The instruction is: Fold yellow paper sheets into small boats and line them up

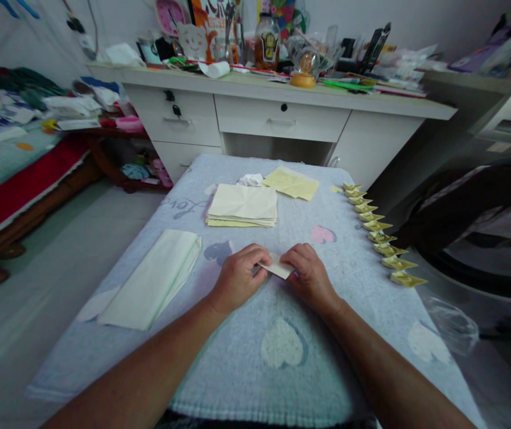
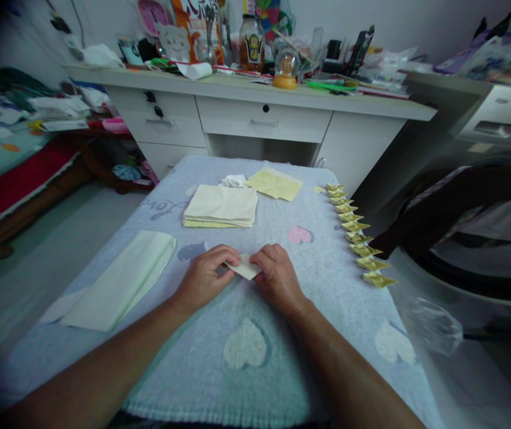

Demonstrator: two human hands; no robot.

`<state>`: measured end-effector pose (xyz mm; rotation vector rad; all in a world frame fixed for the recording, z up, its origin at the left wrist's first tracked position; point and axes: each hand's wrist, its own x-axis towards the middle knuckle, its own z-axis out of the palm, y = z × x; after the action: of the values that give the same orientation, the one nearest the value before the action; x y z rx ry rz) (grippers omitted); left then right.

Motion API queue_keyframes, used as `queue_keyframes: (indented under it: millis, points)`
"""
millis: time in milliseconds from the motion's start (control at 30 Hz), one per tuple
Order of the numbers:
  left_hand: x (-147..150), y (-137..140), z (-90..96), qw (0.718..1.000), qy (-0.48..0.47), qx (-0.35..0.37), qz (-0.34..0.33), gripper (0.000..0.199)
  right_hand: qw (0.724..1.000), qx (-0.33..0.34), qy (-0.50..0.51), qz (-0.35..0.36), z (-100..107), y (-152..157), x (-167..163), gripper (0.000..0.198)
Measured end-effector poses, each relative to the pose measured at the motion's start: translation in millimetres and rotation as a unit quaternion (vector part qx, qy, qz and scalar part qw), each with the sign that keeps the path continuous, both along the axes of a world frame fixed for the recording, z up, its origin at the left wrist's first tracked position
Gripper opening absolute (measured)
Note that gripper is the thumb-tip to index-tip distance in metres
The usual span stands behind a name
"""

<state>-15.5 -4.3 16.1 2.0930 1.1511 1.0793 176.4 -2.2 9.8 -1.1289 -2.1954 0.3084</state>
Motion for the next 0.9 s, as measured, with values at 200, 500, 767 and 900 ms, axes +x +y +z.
queue_keyframes:
  millis: [200,500,767,900]
  points:
    - [-1.9,-1.2,-4.2,0.997,0.073,-0.002,-0.005,0.021,0.999,-0.020,-0.025,0.010,-1.7,1.1,1.1,0.024]
    - [-8.0,-3.6,-2.3,0.976,0.214,-0.005,-0.037,0.015,0.993,-0.074,-0.077,0.052,-0.7,-0.8,4.1,0.021]
    - [-11.2,1.1,-2.0,0.973,0.217,-0.059,-0.047,0.008,0.990,-0.130,-0.025,0.052,1.8,0.2,10.2,0.013]
    - [-13.2,2.5,-1.7,0.974,0.209,-0.078,-0.021,0.011,0.986,-0.166,0.007,0.016,0.1,3.2,12.1,0.003]
